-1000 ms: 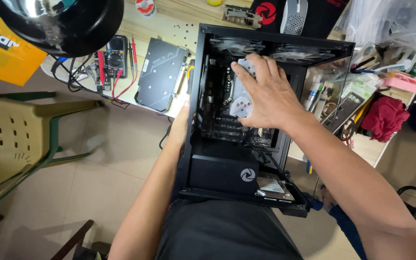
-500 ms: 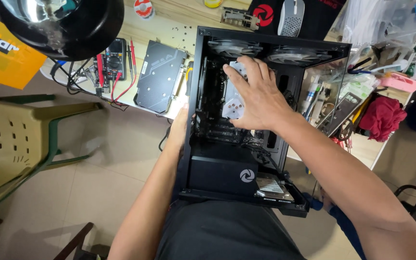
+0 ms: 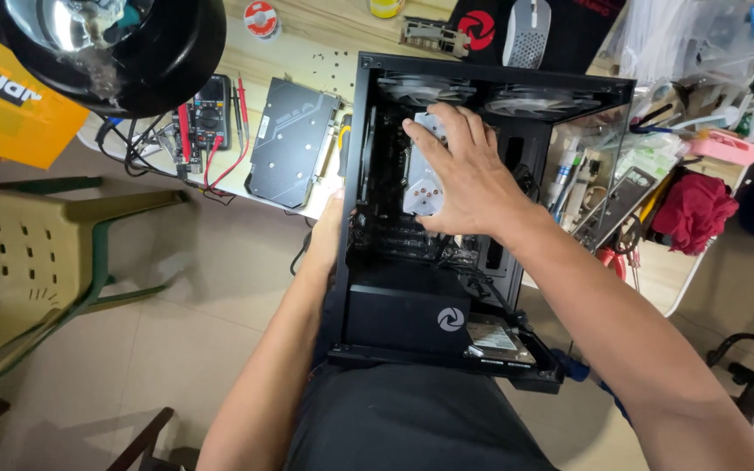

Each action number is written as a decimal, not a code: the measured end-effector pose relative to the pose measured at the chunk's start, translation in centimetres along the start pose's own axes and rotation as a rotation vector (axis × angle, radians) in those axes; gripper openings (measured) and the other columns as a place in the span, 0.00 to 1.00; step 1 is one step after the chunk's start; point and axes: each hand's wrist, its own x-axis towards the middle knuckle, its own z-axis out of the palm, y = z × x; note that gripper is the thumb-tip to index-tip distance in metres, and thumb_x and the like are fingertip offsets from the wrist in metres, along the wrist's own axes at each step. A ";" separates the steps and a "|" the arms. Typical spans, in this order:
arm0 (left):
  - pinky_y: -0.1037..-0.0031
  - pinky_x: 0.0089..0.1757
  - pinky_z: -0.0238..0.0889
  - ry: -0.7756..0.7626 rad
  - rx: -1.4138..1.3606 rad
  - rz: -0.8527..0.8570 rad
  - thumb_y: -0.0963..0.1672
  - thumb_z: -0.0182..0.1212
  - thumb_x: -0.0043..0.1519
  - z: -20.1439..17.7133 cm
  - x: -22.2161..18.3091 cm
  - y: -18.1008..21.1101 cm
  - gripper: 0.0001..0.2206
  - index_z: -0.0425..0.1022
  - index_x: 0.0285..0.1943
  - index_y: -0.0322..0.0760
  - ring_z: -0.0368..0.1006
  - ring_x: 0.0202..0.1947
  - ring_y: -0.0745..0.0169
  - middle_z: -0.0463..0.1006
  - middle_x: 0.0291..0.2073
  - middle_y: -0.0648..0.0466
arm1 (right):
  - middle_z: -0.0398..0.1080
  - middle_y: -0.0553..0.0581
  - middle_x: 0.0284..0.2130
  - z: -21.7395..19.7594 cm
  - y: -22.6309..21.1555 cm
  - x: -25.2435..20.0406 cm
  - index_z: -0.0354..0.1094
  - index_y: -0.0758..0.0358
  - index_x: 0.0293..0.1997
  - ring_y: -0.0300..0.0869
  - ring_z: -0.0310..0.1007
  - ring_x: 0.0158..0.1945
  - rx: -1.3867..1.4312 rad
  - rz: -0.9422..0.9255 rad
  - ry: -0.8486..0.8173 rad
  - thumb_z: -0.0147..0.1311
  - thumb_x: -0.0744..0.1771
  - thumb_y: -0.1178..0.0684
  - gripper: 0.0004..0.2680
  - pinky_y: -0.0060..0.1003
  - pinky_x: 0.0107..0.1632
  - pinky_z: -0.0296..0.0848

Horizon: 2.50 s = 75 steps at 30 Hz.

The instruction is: The person works inside an open desktop computer case on a workbench, positioning and seating internal components such as the cooler and cables, and uses a screwdriver to drive screws. They reposition the case and reach into different areas while fastening parts.

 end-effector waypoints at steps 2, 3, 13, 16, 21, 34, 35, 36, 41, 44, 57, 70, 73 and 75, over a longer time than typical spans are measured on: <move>0.53 0.70 0.62 -0.010 -0.098 -0.116 0.60 0.50 0.76 -0.1 0.6 -1.1 0.33 0.65 0.83 0.41 0.72 0.71 0.44 0.71 0.74 0.42 | 0.54 0.77 0.74 -1.6 -0.7 -0.3 0.52 0.57 0.85 0.74 0.55 0.75 -0.024 0.046 -0.081 0.82 0.52 0.44 0.51 0.75 0.70 0.60; 0.53 0.70 0.62 -0.021 -0.097 -0.113 0.60 0.50 0.76 0.3 0.4 0.1 0.33 0.65 0.83 0.41 0.72 0.71 0.44 0.71 0.74 0.42 | 0.54 0.77 0.74 -2.1 -1.0 -0.7 0.52 0.57 0.85 0.74 0.55 0.75 -0.030 0.054 -0.077 0.82 0.52 0.44 0.51 0.75 0.70 0.60; 0.50 0.75 0.49 0.021 -0.143 -0.281 0.68 0.43 0.69 -0.2 2.8 5.8 0.41 0.64 0.85 0.49 0.56 0.82 0.42 0.62 0.83 0.47 | 0.74 0.67 0.39 1.3 0.3 -10.5 0.70 0.64 0.50 0.52 0.77 0.41 0.835 0.855 0.618 0.47 0.69 0.64 0.08 0.44 0.48 0.79; 0.45 0.78 0.38 -0.053 -0.150 -0.280 0.71 0.38 0.66 1.4 2.1 9.3 0.48 0.53 0.89 0.46 0.44 0.86 0.39 0.49 0.87 0.44 | 0.73 0.77 0.59 5.9 2.7 -12.0 0.69 0.67 0.69 0.64 0.75 0.62 0.773 1.023 0.233 0.49 0.69 0.58 0.18 0.55 0.64 0.76; 0.49 0.79 0.36 -0.020 -0.166 -0.260 0.68 0.45 0.69 1.8 5.3 7.2 0.46 0.51 0.90 0.44 0.41 0.86 0.39 0.48 0.87 0.43 | 0.61 0.73 0.74 10.6 7.5 -10.8 0.60 0.64 0.80 0.62 0.61 0.78 0.490 0.992 -0.007 0.50 0.66 0.51 0.28 0.56 0.79 0.59; 0.61 0.72 0.62 0.051 -0.251 -0.344 0.70 0.53 0.62 2.5 4.9 9.2 0.45 0.73 0.79 0.44 0.73 0.72 0.46 0.76 0.72 0.41 | 0.66 0.83 0.61 12.7 6.6 -9.2 0.68 0.73 0.74 0.75 0.62 0.71 0.657 1.010 0.348 0.51 0.64 0.60 0.26 0.60 0.76 0.61; 0.60 0.71 0.64 0.026 -0.304 -0.346 0.70 0.52 0.62 3.6 4.3 10.2 0.44 0.74 0.78 0.43 0.74 0.72 0.45 0.77 0.71 0.40 | 0.64 0.85 0.62 12.0 6.1 -9.5 0.65 0.77 0.75 0.77 0.59 0.72 0.679 0.996 0.380 0.50 0.64 0.63 0.27 0.61 0.77 0.59; 0.60 0.71 0.64 0.027 -0.302 -0.347 0.70 0.52 0.62 3.0 4.1 10.4 0.44 0.74 0.78 0.43 0.74 0.72 0.45 0.77 0.71 0.40 | 0.64 0.85 0.62 12.7 6.1 -9.4 0.65 0.77 0.75 0.77 0.59 0.72 0.682 0.998 0.379 0.50 0.64 0.63 0.27 0.61 0.77 0.59; 0.66 0.67 0.69 0.034 -0.353 -0.366 0.66 0.55 0.65 2.7 5.3 9.3 0.38 0.78 0.73 0.42 0.79 0.64 0.55 0.83 0.63 0.47 | 0.62 0.79 0.62 14.1 7.1 -9.4 0.63 0.73 0.77 0.73 0.64 0.71 0.747 1.003 0.371 0.53 0.62 0.63 0.30 0.57 0.74 0.64; 0.65 0.72 0.61 0.022 -0.333 -0.369 0.66 0.58 0.65 0.1 7.3 3.1 0.39 0.71 0.81 0.48 0.73 0.71 0.60 0.77 0.72 0.51 | 0.65 0.78 0.62 13.4 8.4 -10.6 0.66 0.68 0.77 0.72 0.67 0.70 0.661 1.034 0.302 0.58 0.62 0.60 0.30 0.58 0.73 0.66; 0.56 0.77 0.48 0.190 -0.214 -0.034 0.62 0.56 0.74 0.3 7.1 6.2 0.34 0.72 0.78 0.38 0.64 0.79 0.49 0.71 0.76 0.45 | 0.64 0.79 0.59 16.8 8.8 -11.1 0.62 0.68 0.79 0.80 0.67 0.65 0.489 1.013 0.316 0.61 0.62 0.55 0.32 0.63 0.72 0.67; 0.27 0.77 0.32 -0.303 2.027 1.128 0.40 0.58 0.68 5.2 -1.3 11.0 0.12 0.87 0.52 0.31 0.64 0.76 0.25 0.84 0.58 0.35 | 0.74 0.85 0.51 16.7 9.9 -11.3 0.71 0.77 0.70 0.78 0.74 0.59 0.251 0.730 0.285 0.58 0.61 0.61 0.26 0.59 0.63 0.76; 0.25 0.78 0.21 -0.425 2.388 0.738 0.41 0.51 0.74 7.7 -3.8 14.3 0.17 0.75 0.70 0.35 0.56 0.81 0.37 0.73 0.72 0.44 | 0.74 0.88 0.51 14.0 5.8 -8.9 0.70 0.79 0.70 0.80 0.73 0.59 0.310 0.727 0.312 0.56 0.62 0.61 0.26 0.62 0.61 0.75; 0.23 0.76 0.13 -0.544 2.538 0.478 0.42 0.46 0.76 9.2 -4.5 16.2 0.23 0.65 0.82 0.39 0.47 0.86 0.45 0.63 0.82 0.52 | 0.73 0.88 0.52 13.0 3.9 -8.3 0.70 0.78 0.71 0.80 0.72 0.59 0.347 0.794 0.307 0.56 0.63 0.59 0.26 0.63 0.61 0.75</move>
